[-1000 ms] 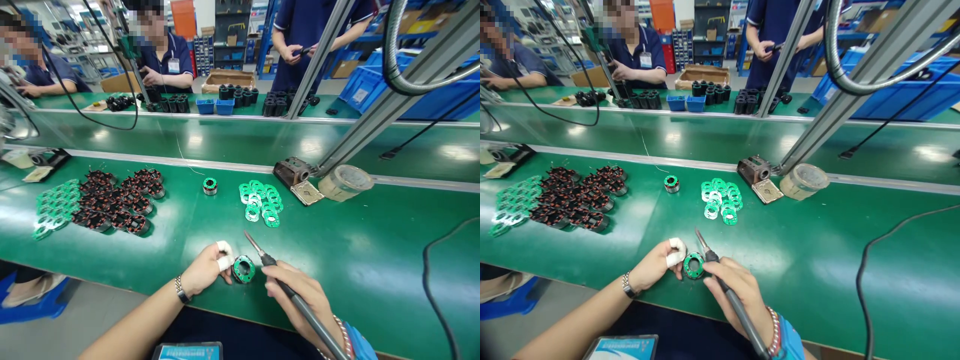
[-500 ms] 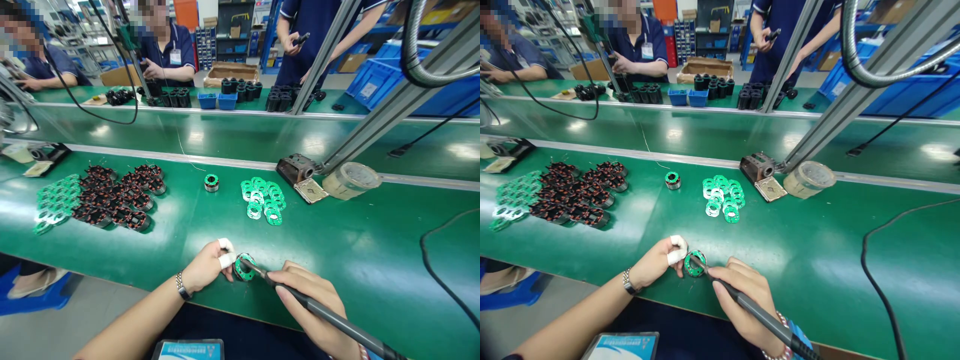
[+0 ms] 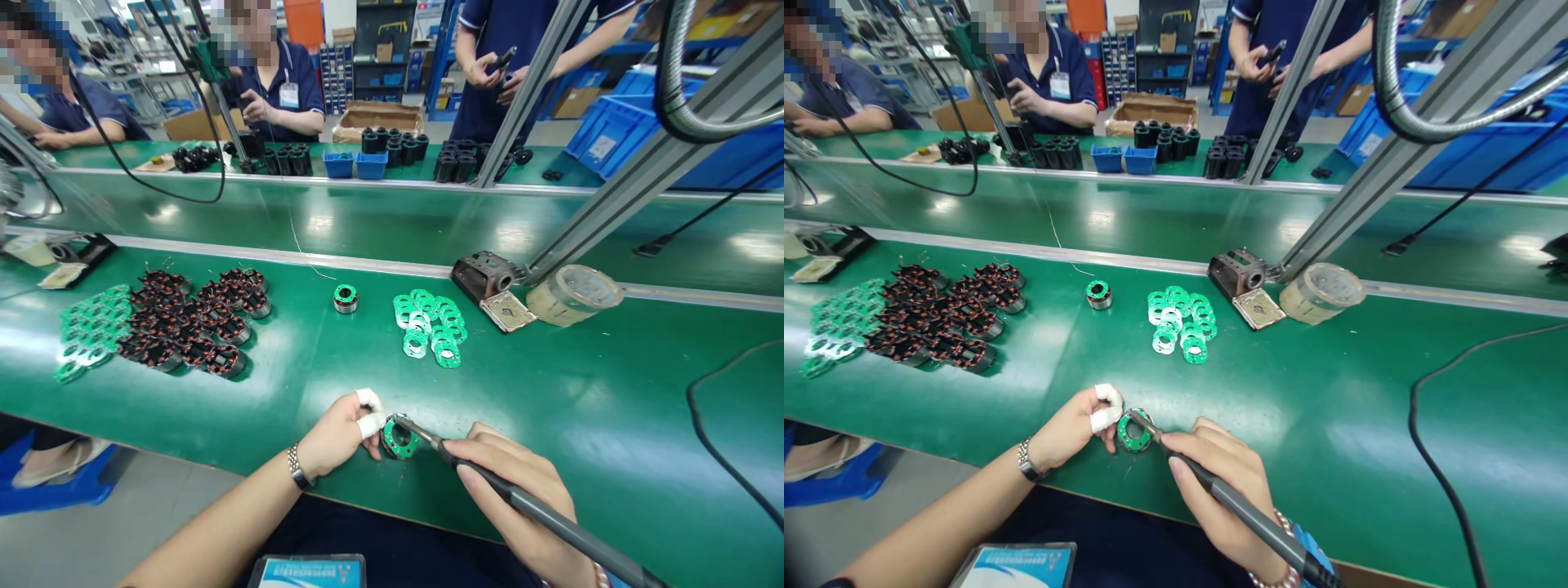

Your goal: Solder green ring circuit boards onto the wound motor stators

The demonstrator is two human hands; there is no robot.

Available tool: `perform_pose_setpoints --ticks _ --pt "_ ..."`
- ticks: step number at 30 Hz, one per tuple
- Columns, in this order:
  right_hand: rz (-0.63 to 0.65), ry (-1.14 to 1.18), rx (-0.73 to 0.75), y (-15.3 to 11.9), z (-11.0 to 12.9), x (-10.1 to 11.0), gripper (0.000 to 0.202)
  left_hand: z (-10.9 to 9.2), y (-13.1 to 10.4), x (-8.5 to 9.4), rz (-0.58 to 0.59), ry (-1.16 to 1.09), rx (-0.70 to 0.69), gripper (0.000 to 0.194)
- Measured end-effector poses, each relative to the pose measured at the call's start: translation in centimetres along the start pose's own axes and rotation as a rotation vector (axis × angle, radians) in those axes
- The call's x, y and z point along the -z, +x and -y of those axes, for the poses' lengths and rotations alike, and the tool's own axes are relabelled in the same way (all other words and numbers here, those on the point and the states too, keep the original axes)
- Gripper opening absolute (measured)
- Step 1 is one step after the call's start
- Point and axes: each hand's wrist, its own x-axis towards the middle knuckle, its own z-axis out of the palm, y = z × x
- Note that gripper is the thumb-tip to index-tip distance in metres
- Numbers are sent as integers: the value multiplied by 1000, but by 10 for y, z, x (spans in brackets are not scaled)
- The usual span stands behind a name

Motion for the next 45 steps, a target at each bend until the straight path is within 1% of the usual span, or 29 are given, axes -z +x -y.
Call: perform_pose_setpoints --ticks 2,5,7,10,13,15,17,18,20,24,26,30,33,37,39,41,43,45 --pt "-11 -14 14 0 -3 -1 19 0 0 0 0 5 -5 21" --pt "-12 -38 46 2 -12 -9 18 1 1 -2 -6 14 -19 22" --pt "50 -45 44 5 -20 -17 17 1 2 -1 -10 37 -26 21" --pt "206 -17 22 12 -28 -25 23 2 -3 4 -34 94 -54 17" --pt "273 -7 -19 14 -30 -27 29 2 -13 13 -56 240 -182 13" --pt "268 -21 -41 12 -30 -27 32 3 -21 17 -9 377 -280 10" --pt "250 -35 -46 8 -29 -28 32 4 -25 17 54 453 -323 10" --pt "236 -43 -47 6 -29 -29 32 4 -26 16 68 450 -320 11" --pt "194 -61 -51 2 -27 -32 31 5 -23 12 58 373 -263 10" --pt "99 -107 -26 -3 -22 -38 29 1 -12 6 0 115 -33 13" --pt "83 -113 25 -1 -19 -40 29 -3 -9 4 -24 41 37 13" --pt "115 -91 119 9 -16 -44 27 -7 -9 3 -37 -26 58 13" --pt "137 -85 122 15 -14 -47 26 -6 -11 5 -9 -57 57 16" --pt "135 -94 126 14 -12 -48 24 -3 -11 8 22 -70 52 19" --pt "100 -104 128 11 -12 -47 24 -3 -10 8 17 -71 57 18" --pt "33 -114 103 10 -12 -43 21 -3 -10 8 9 -61 66 16" --pt "-25 -99 73 8 -10 -37 17 -4 -9 7 7 -44 71 14" --pt "-39 -68 60 7 -8 -29 17 -4 -9 7 7 -33 70 13"
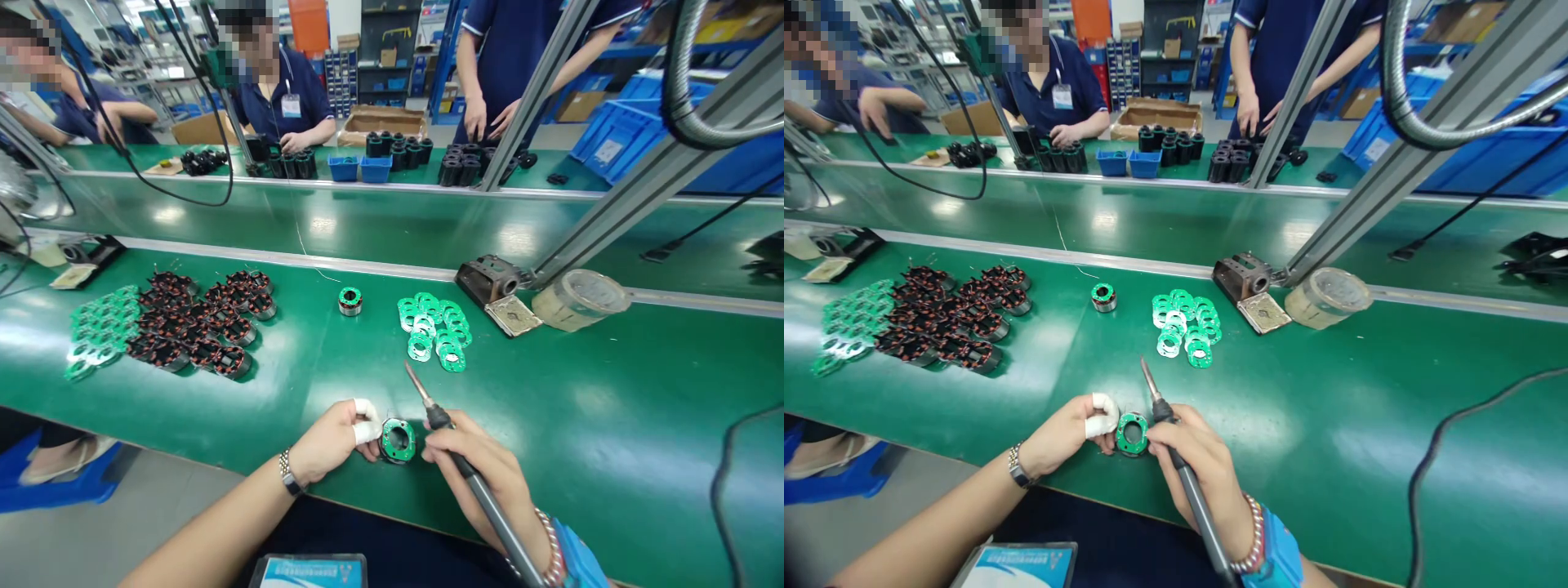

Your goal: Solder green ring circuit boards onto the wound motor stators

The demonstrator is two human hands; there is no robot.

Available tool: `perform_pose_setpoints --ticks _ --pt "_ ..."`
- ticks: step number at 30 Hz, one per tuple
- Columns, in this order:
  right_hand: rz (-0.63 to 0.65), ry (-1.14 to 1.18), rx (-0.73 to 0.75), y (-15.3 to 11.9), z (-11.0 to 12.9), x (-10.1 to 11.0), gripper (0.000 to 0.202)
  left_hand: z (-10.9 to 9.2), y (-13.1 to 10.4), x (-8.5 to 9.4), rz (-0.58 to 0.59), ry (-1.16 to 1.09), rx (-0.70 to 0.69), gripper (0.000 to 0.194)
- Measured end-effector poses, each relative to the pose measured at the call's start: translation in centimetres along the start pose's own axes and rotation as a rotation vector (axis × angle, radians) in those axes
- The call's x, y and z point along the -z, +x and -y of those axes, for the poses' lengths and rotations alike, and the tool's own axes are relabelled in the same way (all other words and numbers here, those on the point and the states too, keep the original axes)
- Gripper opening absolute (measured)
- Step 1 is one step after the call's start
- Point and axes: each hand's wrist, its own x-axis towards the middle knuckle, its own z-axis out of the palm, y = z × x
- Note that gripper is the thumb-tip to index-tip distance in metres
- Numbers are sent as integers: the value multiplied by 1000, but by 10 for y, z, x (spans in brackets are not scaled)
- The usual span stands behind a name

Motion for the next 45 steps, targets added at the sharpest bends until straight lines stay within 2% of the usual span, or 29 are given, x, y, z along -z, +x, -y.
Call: perform_pose_setpoints --ticks 4,7,12,27,32,34,37,39,42,45 --pt "46 39 39 0 5 17 24 0 0 1 -3 15 -13 14" --pt "68 70 6 1 8 23 22 1 0 1 -4 13 -14 16" --pt "113 110 -64 1 10 20 19 3 0 1 -14 -1 -14 16" --pt "102 102 -34 1 8 23 22 4 -1 0 -35 -16 -31 14" --pt "116 46 19 6 -1 16 19 4 0 -1 -32 -25 -33 16" --pt "209 56 36 11 -6 10 21 3 0 -1 -30 -37 -33 18" --pt "421 118 31 19 -11 3 30 4 -2 2 -34 -69 -36 22" --pt "474 128 17 20 -13 0 35 6 -6 5 -65 -101 -43 25" --pt "442 89 -25 15 -15 -3 39 12 -15 7 -108 -75 -60 26" --pt "363 24 -56 5 -13 -8 39 16 -22 4 -90 -30 -53 21"
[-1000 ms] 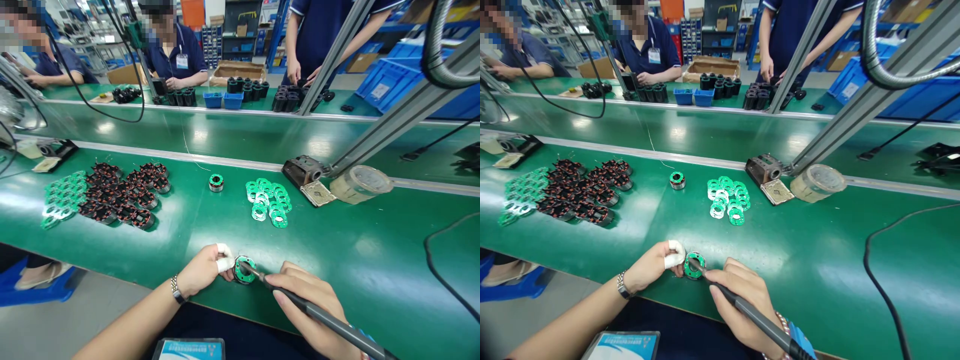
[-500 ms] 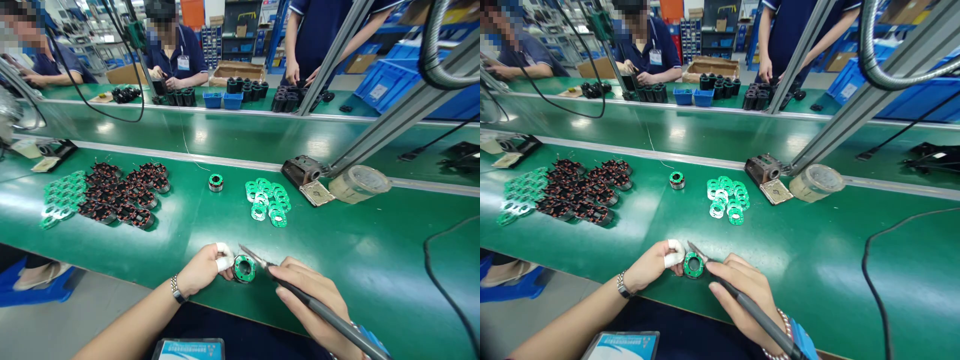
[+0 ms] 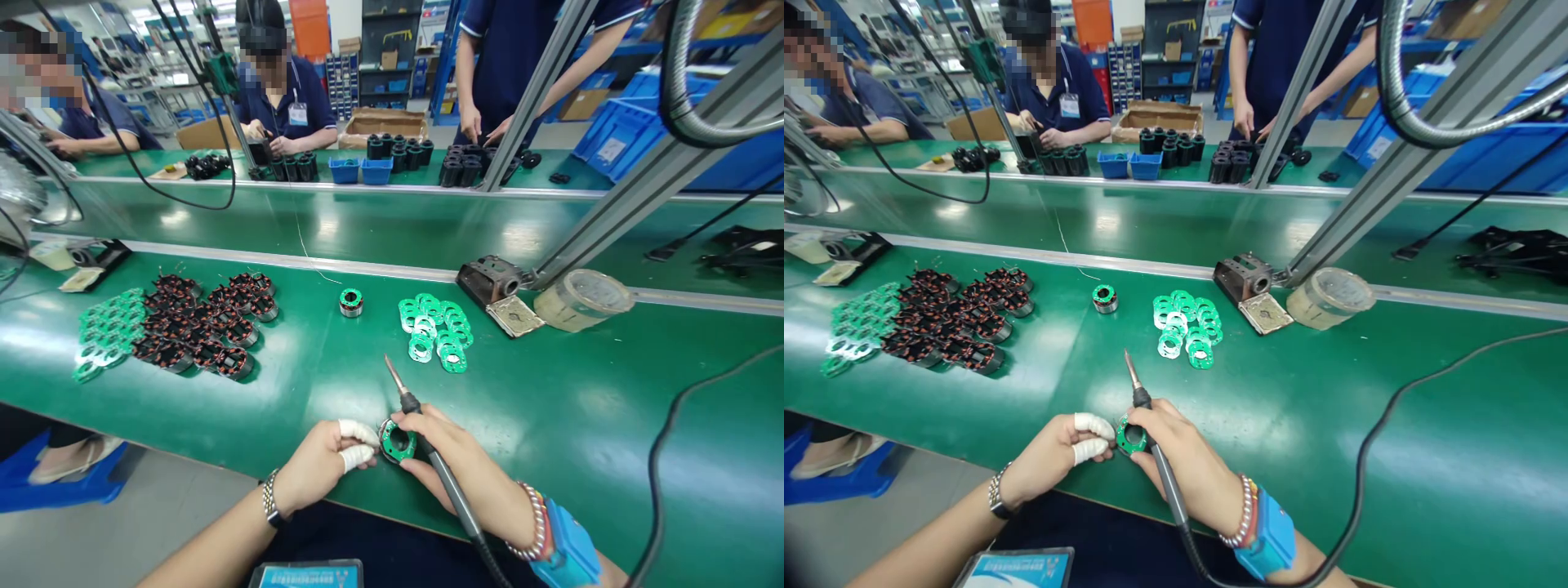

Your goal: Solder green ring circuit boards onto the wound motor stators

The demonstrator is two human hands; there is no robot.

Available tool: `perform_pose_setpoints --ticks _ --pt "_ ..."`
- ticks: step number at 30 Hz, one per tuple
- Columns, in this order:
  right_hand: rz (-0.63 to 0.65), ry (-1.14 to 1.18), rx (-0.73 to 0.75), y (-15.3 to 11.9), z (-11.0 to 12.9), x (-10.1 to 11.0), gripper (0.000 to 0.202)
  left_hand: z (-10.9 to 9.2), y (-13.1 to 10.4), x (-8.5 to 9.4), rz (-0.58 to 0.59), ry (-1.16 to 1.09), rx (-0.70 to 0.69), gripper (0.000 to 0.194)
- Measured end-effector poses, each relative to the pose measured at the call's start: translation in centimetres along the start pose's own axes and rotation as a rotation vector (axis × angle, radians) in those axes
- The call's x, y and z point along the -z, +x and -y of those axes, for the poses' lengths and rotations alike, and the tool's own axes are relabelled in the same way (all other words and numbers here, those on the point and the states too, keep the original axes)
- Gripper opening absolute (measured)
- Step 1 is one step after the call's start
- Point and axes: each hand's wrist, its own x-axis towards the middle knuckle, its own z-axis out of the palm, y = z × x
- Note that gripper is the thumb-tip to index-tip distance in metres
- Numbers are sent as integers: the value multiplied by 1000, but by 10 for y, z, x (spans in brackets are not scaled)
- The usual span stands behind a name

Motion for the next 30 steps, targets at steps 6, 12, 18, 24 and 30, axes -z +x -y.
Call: perform_pose_setpoints --ticks 6,12,18,24,30 --pt "-176 -47 -18 -7 4 -15 35 -6 4 -12 -24 -75 31 22" --pt "-217 -49 105 1 8 -9 27 -10 14 -18 -36 -99 62 21" --pt "-190 -98 202 7 10 -11 25 -8 13 -16 -20 -138 59 27" --pt "-186 -42 164 0 8 -13 25 -7 7 -14 -33 -102 26 28" --pt "-306 5 66 -6 15 5 20 -6 9 -18 -94 34 -46 20"
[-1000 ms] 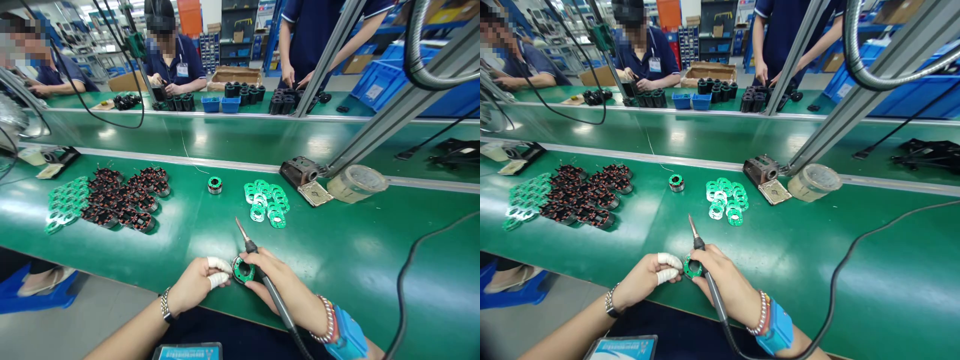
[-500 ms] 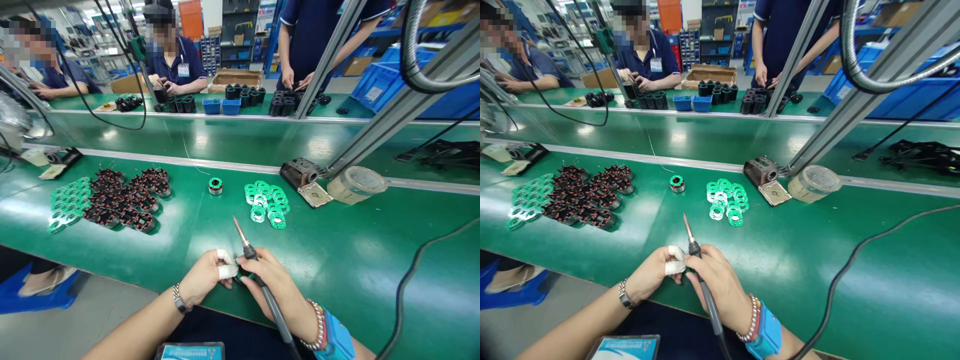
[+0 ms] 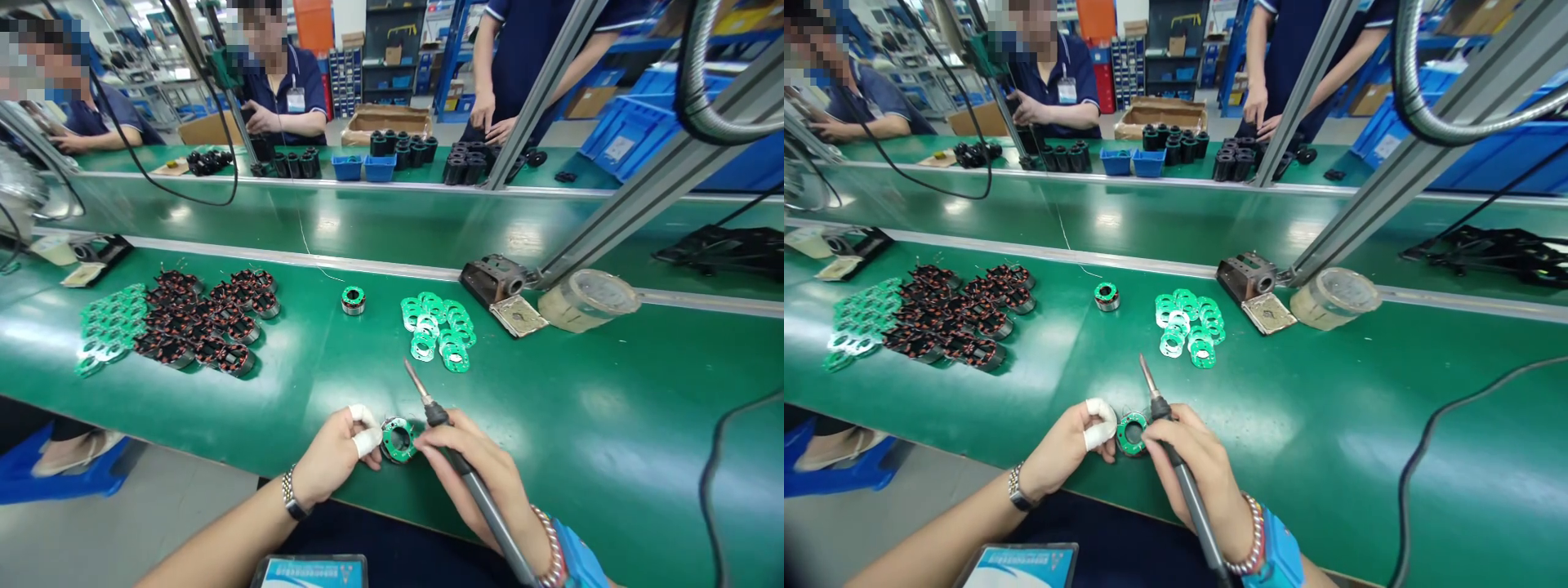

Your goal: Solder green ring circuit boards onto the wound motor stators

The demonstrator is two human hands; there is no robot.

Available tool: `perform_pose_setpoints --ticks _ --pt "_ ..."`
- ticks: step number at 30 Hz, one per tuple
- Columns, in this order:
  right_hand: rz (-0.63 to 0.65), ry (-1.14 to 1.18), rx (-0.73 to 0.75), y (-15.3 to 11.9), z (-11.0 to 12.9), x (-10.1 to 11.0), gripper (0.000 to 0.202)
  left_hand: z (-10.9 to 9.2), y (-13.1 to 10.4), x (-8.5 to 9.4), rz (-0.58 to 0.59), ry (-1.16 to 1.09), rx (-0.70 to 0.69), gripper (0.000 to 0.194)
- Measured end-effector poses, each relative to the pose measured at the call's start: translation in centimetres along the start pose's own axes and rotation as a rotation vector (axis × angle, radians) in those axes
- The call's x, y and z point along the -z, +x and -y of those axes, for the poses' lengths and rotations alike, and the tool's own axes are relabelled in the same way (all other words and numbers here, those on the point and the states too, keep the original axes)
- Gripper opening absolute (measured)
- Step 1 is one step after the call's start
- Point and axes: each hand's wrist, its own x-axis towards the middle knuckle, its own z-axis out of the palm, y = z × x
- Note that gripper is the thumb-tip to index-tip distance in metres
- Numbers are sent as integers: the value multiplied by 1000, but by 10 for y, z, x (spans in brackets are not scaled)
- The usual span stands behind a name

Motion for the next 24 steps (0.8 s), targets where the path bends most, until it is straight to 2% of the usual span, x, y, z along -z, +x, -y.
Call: perform_pose_setpoints --ticks 5,11,24 --pt "18 -11 83 -1 4 15 27 4 0 -4 -45 83 -85 16" --pt "65 60 108 -6 5 20 30 12 -1 -6 -138 221 -222 13" --pt "99 89 94 -4 9 19 27 11 -4 -8 -168 280 -240 15"
